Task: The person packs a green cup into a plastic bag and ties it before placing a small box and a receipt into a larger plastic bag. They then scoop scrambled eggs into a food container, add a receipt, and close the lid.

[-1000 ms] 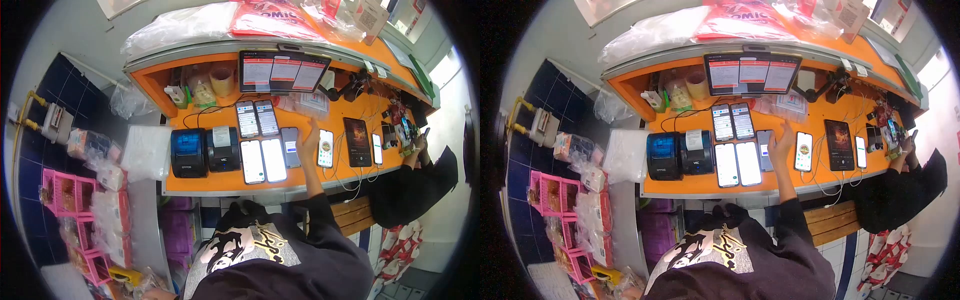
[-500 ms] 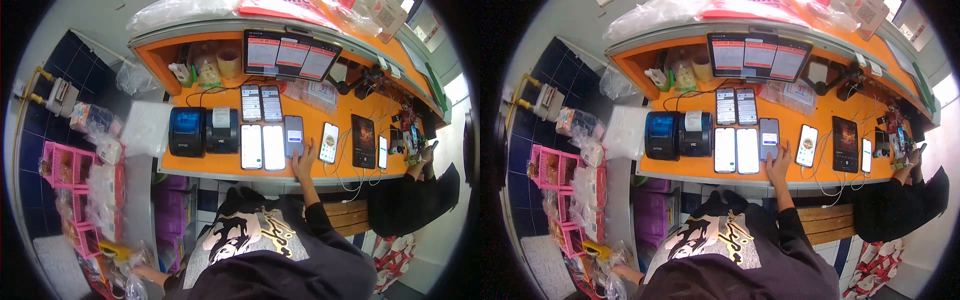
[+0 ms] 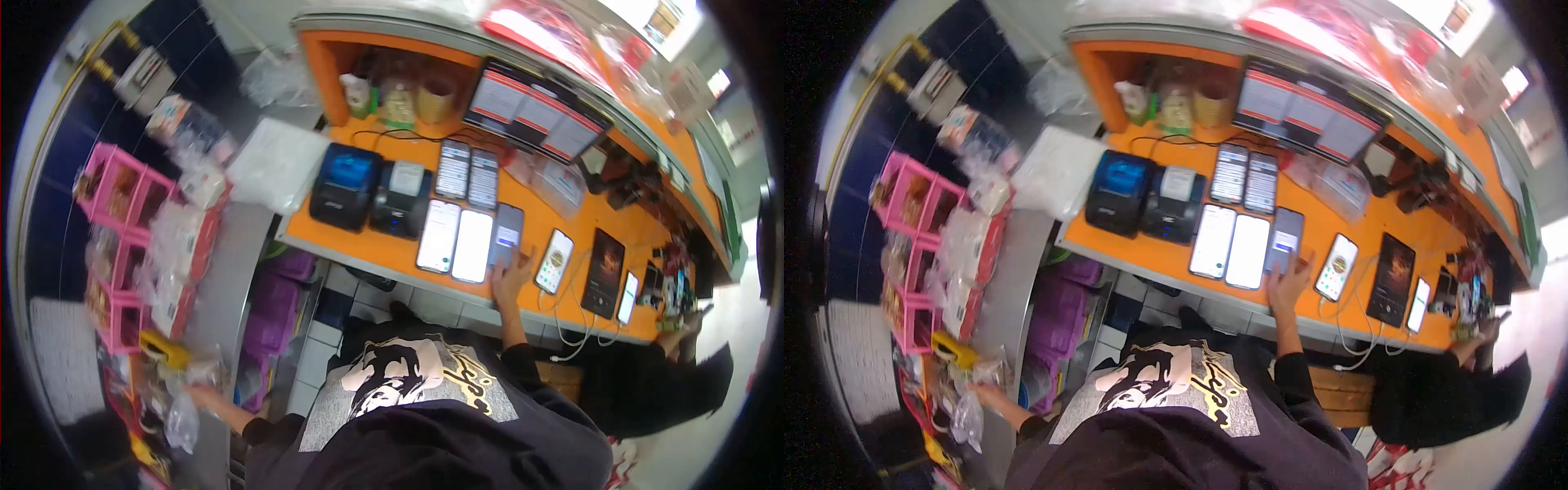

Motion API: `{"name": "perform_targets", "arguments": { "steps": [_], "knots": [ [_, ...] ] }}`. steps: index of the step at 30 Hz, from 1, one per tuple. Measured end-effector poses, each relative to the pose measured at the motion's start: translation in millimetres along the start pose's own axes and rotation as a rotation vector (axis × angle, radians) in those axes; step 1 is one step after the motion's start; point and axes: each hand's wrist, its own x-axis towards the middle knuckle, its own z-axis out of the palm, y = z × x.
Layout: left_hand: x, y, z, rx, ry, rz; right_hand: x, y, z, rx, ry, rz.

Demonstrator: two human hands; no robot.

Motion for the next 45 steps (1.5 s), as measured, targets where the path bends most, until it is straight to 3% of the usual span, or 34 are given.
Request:
{"name": "perform_targets", "arguments": {
  "steps": [1,2,5,7,9,11,13,15,16,17,19,25,27,29,31,34,35,37,38,40,41,43,45],
  "knots": [
    [-17.1,14.7,-1.5,-0.146,0.009,-0.046,0.6,-1.4,1.8,0.02,-0.016,-0.03],
    [-26.3,24.2,-2.0,-0.294,0.017,-0.09,3.7,0.3,3.1,0.115,0.113,-0.014],
    [-18.7,20.6,-9.7,-0.386,-0.072,-0.101,12.7,-43.2,1.1,0.185,0.307,0.021],
    [-31.7,36.6,-9.5,-0.467,-0.013,-0.105,18.8,-87.0,10.2,0.171,0.259,-0.037],
    [-38.6,48.9,-11.3,-0.589,-0.032,-0.228,21.1,-161.7,21.1,0.547,0.229,-0.198],
    [-21.1,33.4,-4.9,-0.655,0.028,-0.289,12.8,-230.2,35.2,0.584,0.034,-0.427],
    [-9.5,14.6,-7.6,-0.722,-0.084,-0.126,-8.7,-311.8,46.4,0.824,-0.124,-0.61],
    [-3.9,7.7,-21.4,-0.509,-0.24,-0.107,-40.4,-383.4,49.7,0.896,-0.29,-0.83],
    [-7.5,14.9,-22.6,-0.435,-0.159,-0.084,-61.9,-415.4,56.6,0.979,-0.337,-0.91],
    [-32.7,72.2,-38.5,-0.137,-0.174,-0.156,-83.6,-445.2,59.2,1.045,-0.391,-0.973],
    [-32.9,81.7,-43.5,-0.323,-0.182,-0.034,-121.9,-492.4,55.6,1.092,-0.536,-1.115],
    [-17.5,50.0,-55.4,-0.277,-0.299,-0.028,-204.5,-597.3,51.5,1.27,-0.745,-1.23],
    [-23.7,49.6,-56.1,-0.297,-0.234,-0.06,-217.5,-631.3,57.4,1.306,-0.751,-1.268],
    [-26.9,50.5,-55.1,-0.327,-0.173,-0.086,-233.5,-668.1,63.7,1.371,-1.013,-1.217],
    [-31.6,51.9,-57.9,-0.426,-0.214,-0.155,-260.4,-705.3,64.4,1.356,-1.055,-1.251],
    [-35.9,51.4,-62.7,-0.46,-0.235,-0.151,-313.3,-765.6,67.4,1.328,-1.287,-1.607],
    [-38.5,46.8,-67.2,-0.453,-0.203,-0.161,-333.3,-784.0,73.3,1.337,-1.318,-1.621],
    [-30.5,44.2,-74.8,-0.089,-0.388,0.086,-385.8,-829.4,90.2,1.383,-1.309,-1.639],
    [-23.5,42.5,-76.0,-0.08,-0.358,0.086,-411.2,-851.6,103.0,1.408,-1.324,-1.652],
    [-15.8,33.8,-75.1,0.304,-0.525,0.53,-447.4,-881.1,121.7,1.101,-1.383,-1.845],
    [-15.3,28.6,-72.8,0.309,-0.517,0.511,-459.1,-889.6,125.1,1.098,-1.404,-1.854],
    [-13.4,24.7,-69.7,-0.352,-0.671,0.017,-477.5,-899.2,129.2,0.561,-1.546,-2.173],
    [-9.6,27.0,-81.1,-0.262,-0.656,0.06,-485.6,-896.9,129.6,0.445,-1.542,-2.254]
  ]
}}
